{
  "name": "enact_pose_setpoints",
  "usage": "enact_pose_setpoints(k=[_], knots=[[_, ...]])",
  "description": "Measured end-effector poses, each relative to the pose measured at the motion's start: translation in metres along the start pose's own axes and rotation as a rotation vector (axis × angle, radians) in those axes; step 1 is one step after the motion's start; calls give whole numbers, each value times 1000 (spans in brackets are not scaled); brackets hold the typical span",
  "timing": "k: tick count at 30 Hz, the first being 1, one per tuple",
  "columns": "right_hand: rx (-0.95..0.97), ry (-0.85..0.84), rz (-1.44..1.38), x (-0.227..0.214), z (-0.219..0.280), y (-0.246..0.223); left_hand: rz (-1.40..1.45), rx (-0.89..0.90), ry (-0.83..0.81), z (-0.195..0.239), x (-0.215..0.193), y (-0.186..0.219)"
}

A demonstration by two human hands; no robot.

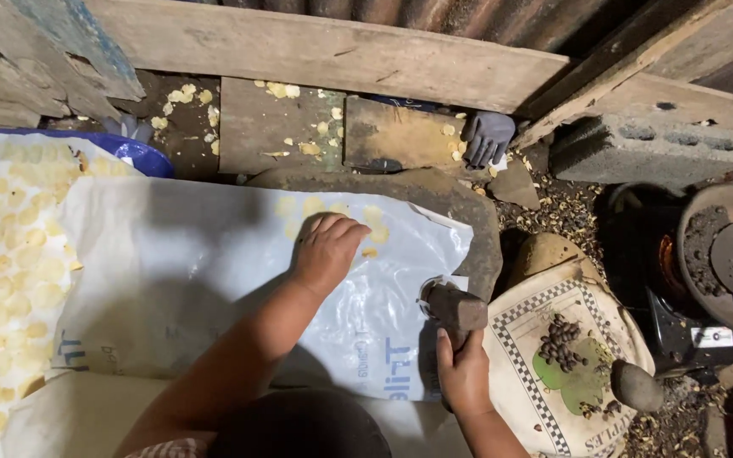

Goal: The person stirs dark beans in a pan over a portable gas stove using a slotted spoon. They then use a stone pestle to crush the beans on a patterned cloth and a hammer to crush light-colored flakes on a white sack.

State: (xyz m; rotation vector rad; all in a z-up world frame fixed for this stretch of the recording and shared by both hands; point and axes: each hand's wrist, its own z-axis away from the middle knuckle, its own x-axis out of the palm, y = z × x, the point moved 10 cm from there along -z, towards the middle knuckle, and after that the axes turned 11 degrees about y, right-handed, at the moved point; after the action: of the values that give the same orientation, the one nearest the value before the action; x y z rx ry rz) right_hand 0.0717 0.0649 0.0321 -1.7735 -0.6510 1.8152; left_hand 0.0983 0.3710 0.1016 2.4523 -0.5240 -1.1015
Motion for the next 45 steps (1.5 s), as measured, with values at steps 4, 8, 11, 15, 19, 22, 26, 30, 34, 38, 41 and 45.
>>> enact_pose_setpoints(k=[4, 8, 11, 15, 19, 22, 26, 30, 34, 38, 41, 45], knots=[[-6, -24, 13, -18, -29, -30, 71, 84, -111, 1, 42, 35], [97, -54, 40, -71, -62, -79, 140, -32, -241, 13, 111, 47], [-88, 100, -187, -107, -67, -113, 1, -32, -343, 36, 152, 26], [-149, 199, -331, -45, -67, -50, 83, -212, -525, 20, 125, 25], [-320, 161, 111, 9, -74, -65, -31, 36, -84, 0, 26, 28], [-251, -58, 117, 21, -107, -67, 51, 24, -33, -1, -2, 11], [-217, -39, 138, -27, -98, -97, 42, -43, -75, 9, -3, 5], [-30, 45, 28, -7, -74, -74, -2, -30, -55, 14, -11, -1], [-198, -46, 239, 27, -98, -55, 2, -81, -6, 13, -18, -5], [18, -173, 127, -22, -93, -123, 98, -182, -59, 22, -17, -8], [-121, 5, 169, -15, -84, -97, 114, -160, -55, 19, -18, -9], [-185, 17, 128, 22, -86, -52, 96, -49, 54, 11, -26, 6]])
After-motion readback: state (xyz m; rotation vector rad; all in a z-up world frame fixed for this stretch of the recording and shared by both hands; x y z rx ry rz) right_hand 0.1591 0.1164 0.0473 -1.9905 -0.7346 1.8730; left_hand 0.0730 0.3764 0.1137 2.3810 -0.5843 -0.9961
